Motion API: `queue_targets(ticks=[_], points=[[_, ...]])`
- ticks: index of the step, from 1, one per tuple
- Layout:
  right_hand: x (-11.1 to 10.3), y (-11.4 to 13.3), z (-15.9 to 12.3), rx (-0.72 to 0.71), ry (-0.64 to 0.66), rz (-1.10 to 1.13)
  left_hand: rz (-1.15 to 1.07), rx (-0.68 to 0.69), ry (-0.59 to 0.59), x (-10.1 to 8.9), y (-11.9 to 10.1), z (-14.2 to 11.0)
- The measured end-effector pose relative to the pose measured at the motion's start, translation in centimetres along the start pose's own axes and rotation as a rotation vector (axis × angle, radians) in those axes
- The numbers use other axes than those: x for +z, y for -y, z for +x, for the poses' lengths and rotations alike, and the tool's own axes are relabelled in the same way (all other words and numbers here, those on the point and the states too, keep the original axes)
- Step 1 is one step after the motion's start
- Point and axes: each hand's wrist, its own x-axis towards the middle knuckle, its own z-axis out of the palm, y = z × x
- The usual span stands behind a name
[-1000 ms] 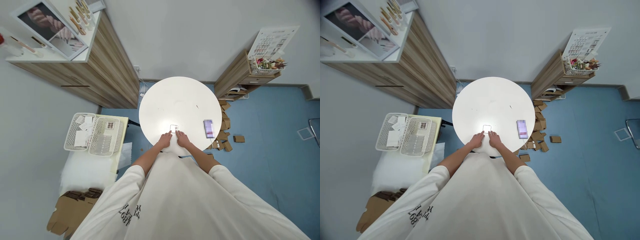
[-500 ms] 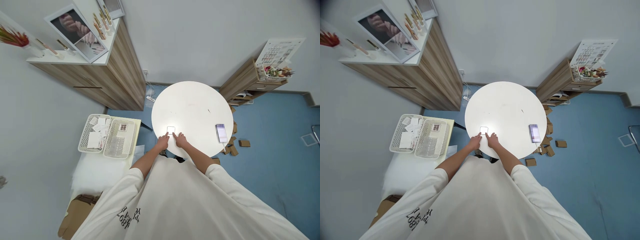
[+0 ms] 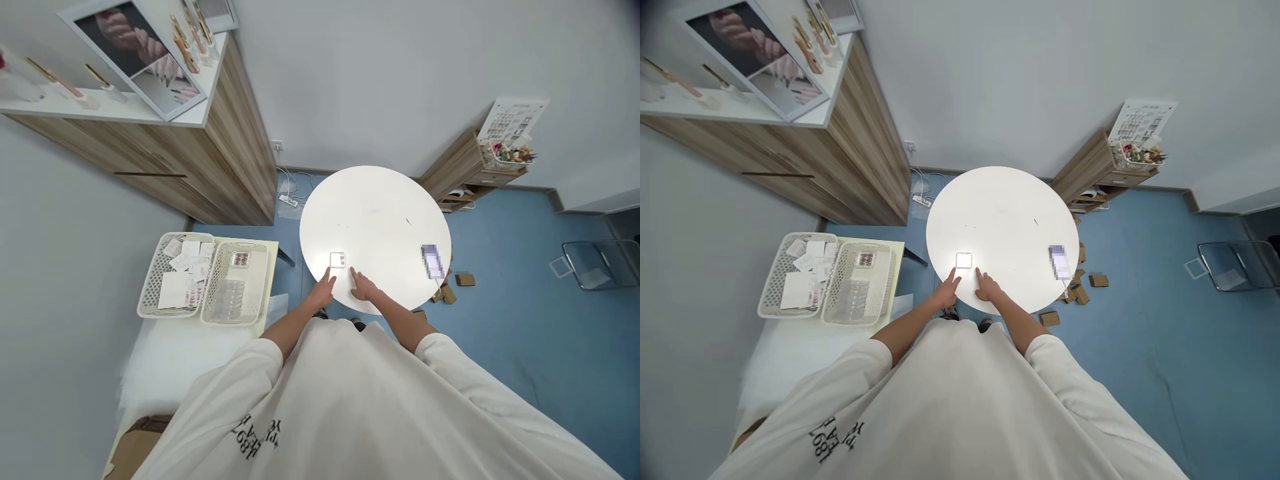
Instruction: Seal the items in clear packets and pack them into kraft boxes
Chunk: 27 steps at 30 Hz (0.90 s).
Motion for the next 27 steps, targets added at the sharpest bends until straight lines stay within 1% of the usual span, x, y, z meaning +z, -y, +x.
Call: queue_targets(ticks=[5,7,9,12,16,19,22,25,27], points=[[1.9,-1.5,-2.6,-0.023,-0.016,0.086,-0.077,-0.029,0.004,0.4,-1.2,-2.1],[2.8,-2.5,-3.6,-0.043,-0.060,0.106,-0.104,-0.038,-0.045,0.8,-1.9,-3.2],[3.6,-3.8,-4.6,-0.069,-0.130,0.118,-0.131,-0.053,-0.128,1.4,-2.9,-4.3],[4.4,-5.7,-6.0,-0.132,-0.243,0.132,-0.176,-0.080,-0.226,3.1,-4.5,-6.0],[5.3,-7.2,-7.6,-0.230,-0.334,0.139,-0.242,-0.141,-0.282,6.1,-6.5,-8.6],[6.4,-7.1,-8.7,-0.300,-0.344,0.136,-0.302,-0.194,-0.300,8.4,-7.6,-11.2],[7.9,-5.9,-9.5,-0.379,-0.333,0.142,-0.321,-0.245,-0.336,10.1,-8.2,-14.1],[9.4,-4.1,-10.2,-0.455,-0.302,0.155,-0.300,-0.290,-0.396,11.2,-8.1,-16.8],[10.3,-2.7,-10.4,-0.499,-0.282,0.147,-0.289,-0.316,-0.441,11.8,-7.6,-18.4]])
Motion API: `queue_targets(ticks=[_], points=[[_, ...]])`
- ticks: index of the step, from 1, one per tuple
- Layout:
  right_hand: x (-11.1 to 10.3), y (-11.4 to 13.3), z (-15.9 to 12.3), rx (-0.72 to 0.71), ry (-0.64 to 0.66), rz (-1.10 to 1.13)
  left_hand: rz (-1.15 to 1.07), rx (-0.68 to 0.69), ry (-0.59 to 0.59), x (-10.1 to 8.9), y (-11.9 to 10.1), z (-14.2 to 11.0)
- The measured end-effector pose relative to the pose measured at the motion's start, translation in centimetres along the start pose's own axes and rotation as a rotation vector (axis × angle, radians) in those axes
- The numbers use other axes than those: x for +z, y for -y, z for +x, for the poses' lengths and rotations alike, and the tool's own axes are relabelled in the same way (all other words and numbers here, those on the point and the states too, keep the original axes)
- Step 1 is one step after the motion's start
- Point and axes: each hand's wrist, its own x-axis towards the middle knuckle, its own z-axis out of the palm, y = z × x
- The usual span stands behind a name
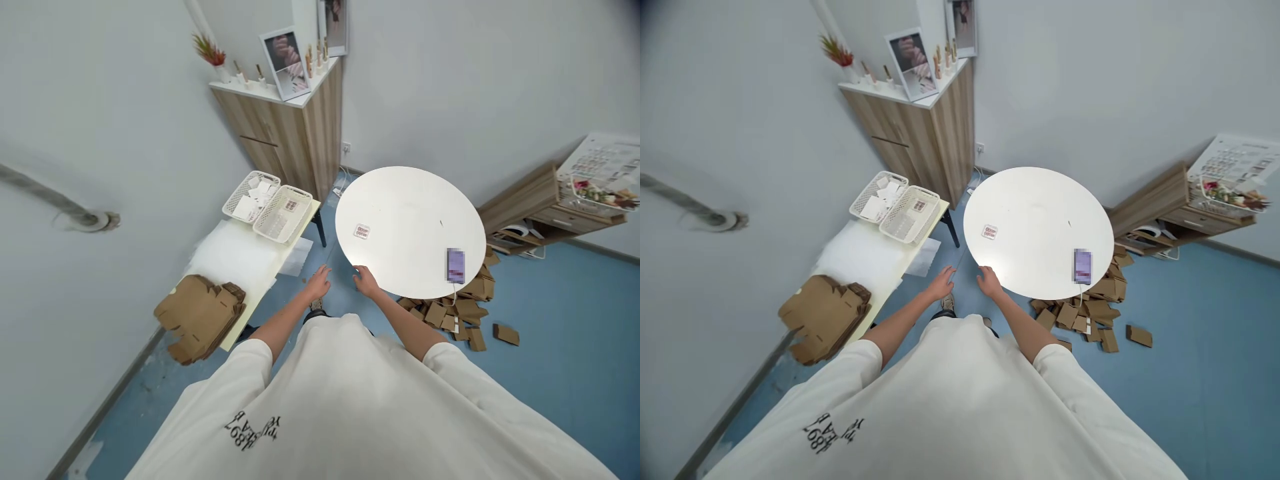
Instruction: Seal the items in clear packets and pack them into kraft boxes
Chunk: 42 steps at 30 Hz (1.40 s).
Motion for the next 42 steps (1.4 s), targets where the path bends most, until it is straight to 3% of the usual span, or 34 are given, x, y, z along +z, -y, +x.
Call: queue_targets(ticks=[5,11,19,23,30,37,42], points=[[2.7,3.5,1.0,-0.075,0.083,-0.040,-0.008,-0.041,-0.067,-1.5,3.8,-2.7],[6.9,9.5,2.9,-0.119,0.159,-0.078,-0.017,-0.111,-0.133,-4.5,10.3,-5.3],[15.8,19.7,6.2,-0.133,0.245,-0.076,0.138,-0.205,-0.149,-10.5,20.4,-9.8],[20.4,23.5,8.0,-0.116,0.274,-0.055,0.263,-0.252,-0.122,-13.6,24.0,-11.2],[25.5,26.1,9.5,-0.037,0.302,-0.133,0.298,-0.232,-0.045,-15.3,27.1,-11.6],[26.6,27.7,11.1,-0.082,0.239,-0.288,0.286,-0.219,0.068,-15.5,28.3,-11.5],[27.7,30.0,13.1,-0.067,0.282,-0.396,0.295,-0.219,0.114,-15.6,29.0,-11.3]])
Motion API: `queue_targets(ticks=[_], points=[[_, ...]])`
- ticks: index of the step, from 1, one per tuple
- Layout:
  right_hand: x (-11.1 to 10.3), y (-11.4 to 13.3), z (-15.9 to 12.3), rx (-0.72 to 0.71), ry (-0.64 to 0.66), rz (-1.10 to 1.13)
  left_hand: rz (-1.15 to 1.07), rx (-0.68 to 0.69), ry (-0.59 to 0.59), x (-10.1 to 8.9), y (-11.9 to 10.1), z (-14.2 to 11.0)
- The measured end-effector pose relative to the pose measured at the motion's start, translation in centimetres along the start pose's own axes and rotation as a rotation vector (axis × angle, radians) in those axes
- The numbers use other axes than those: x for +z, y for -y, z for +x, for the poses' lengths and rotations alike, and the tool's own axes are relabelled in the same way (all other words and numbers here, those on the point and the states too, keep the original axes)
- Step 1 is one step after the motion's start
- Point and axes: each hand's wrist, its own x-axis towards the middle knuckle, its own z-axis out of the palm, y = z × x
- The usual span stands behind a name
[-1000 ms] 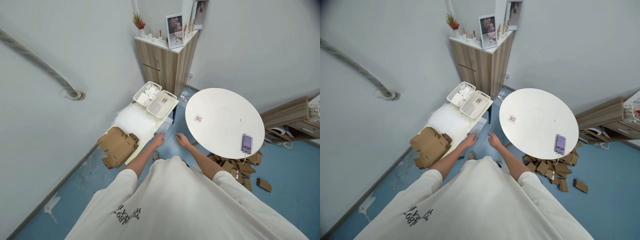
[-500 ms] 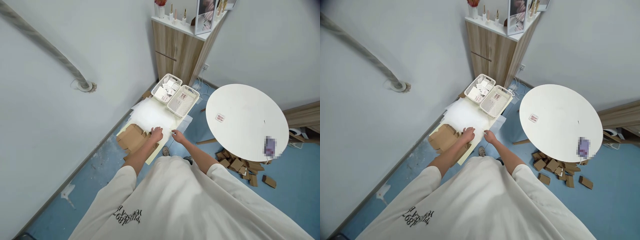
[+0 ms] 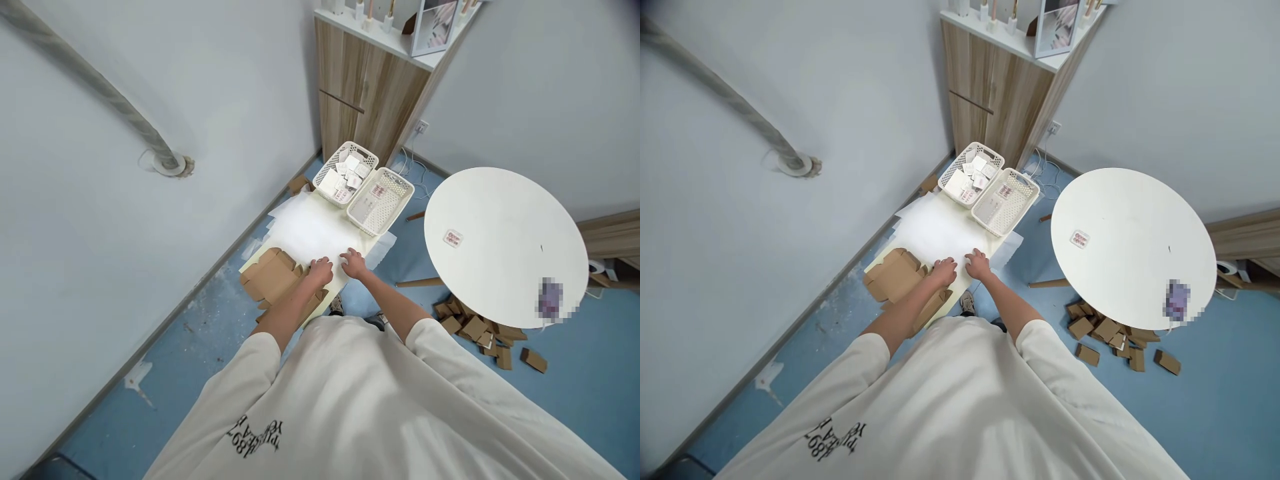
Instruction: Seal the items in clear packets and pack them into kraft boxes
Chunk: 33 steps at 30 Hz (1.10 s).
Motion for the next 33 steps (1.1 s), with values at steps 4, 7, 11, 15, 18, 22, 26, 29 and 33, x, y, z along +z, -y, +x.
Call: queue_targets(ticks=[4,7,11,15,18,22,26,29,33], points=[[0.2,1.2,1.0,0.002,0.051,-0.040,-0.005,0.003,0.008,0.0,0.2,0.3],[0.4,1.6,1.1,-0.037,0.057,-0.050,-0.012,-0.004,0.014,-0.1,0.3,0.3],[0.2,1.8,0.8,-0.053,0.072,-0.009,-0.026,-0.005,0.004,-0.3,0.4,0.0],[-0.3,1.8,0.4,-0.019,-0.016,0.065,-0.048,-0.003,-0.083,-0.6,0.4,-0.6],[-0.8,1.9,0.1,0.019,-0.121,0.125,-0.063,0.013,-0.178,-1.2,0.3,-1.3],[-1.9,2.2,0.0,0.184,-0.227,0.281,-0.087,0.038,-0.237,-1.8,-0.1,-2.3],[-3.2,2.3,0.0,0.242,-0.189,0.409,-0.113,0.078,-0.226,-1.7,-1.1,-3.2],[-4.0,2.3,-0.4,0.124,-0.212,0.388,-0.131,0.112,-0.194,-1.6,-1.9,-3.4],[-5.1,1.6,-1.7,-0.041,-0.319,0.340,-0.181,0.082,-0.275,-2.2,-2.6,-3.0]])
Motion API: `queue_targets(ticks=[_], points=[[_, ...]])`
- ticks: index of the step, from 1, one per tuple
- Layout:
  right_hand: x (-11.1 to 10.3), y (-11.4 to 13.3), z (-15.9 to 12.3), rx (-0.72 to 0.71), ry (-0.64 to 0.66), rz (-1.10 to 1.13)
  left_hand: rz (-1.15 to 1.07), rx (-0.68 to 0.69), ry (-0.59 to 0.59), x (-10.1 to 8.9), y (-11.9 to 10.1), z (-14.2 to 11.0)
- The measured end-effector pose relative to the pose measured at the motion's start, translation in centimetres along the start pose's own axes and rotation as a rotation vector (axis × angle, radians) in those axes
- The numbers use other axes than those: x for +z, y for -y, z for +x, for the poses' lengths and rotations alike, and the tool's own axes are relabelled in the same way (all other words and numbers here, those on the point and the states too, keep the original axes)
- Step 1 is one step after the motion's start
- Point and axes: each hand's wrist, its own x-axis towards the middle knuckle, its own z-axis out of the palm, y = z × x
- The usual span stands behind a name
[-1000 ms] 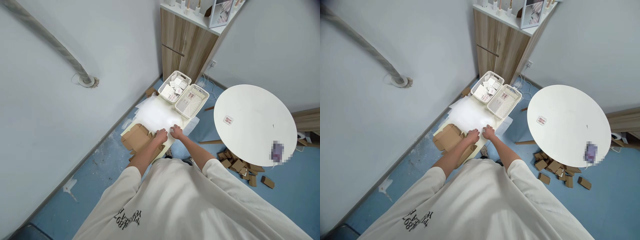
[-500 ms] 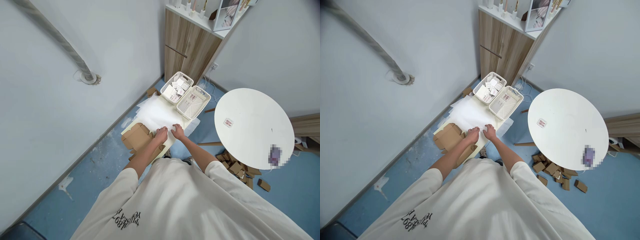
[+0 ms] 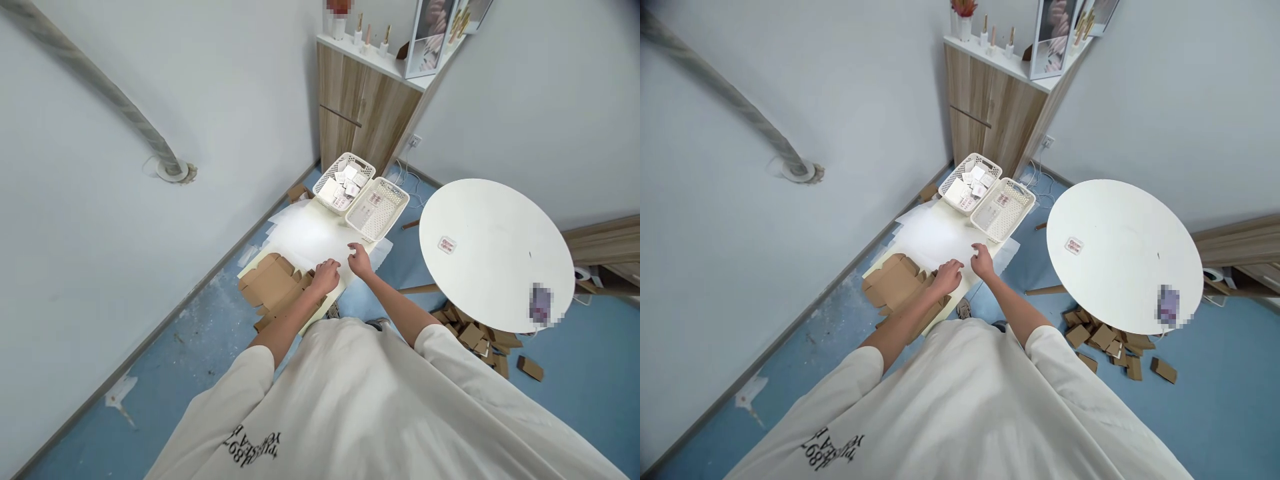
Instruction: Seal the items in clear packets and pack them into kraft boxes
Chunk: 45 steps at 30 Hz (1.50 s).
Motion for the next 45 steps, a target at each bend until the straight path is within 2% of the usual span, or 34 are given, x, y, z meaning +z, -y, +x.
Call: queue_targets(ticks=[4,8,13,18,24,30,35,40,45], points=[[-3.2,-1.4,-1.3,-0.073,-0.054,-0.016,-0.035,0.034,-0.104,-0.5,-1.2,1.4],[-8.1,-4.2,-3.1,-0.069,-0.109,-0.060,-0.040,0.101,-0.110,-0.1,-3.7,3.3],[-14.6,-9.4,-5.5,-0.033,-0.231,-0.139,-0.024,0.218,-0.033,1.4,-8.7,5.5],[-20.4,-16.4,-7.5,0.057,-0.285,-0.179,0.021,0.340,0.052,3.4,-14.8,8.1],[-26.6,-25.5,-8.8,0.149,-0.229,-0.233,0.069,0.391,0.159,6.9,-22.3,12.7],[-33.1,-35.3,-8.7,0.191,-0.118,-0.279,0.111,0.310,0.285,12.2,-30.3,18.1],[-38.6,-42.7,-8.1,0.196,-0.008,-0.311,0.186,0.264,0.377,16.4,-37.2,21.3],[-42.4,-47.6,-6.3,0.176,0.056,-0.341,0.223,0.169,0.417,19.4,-42.3,23.2],[-43.5,-49.6,-4.5,0.159,-0.010,-0.318,0.217,0.140,0.448,21.6,-44.0,24.5]])
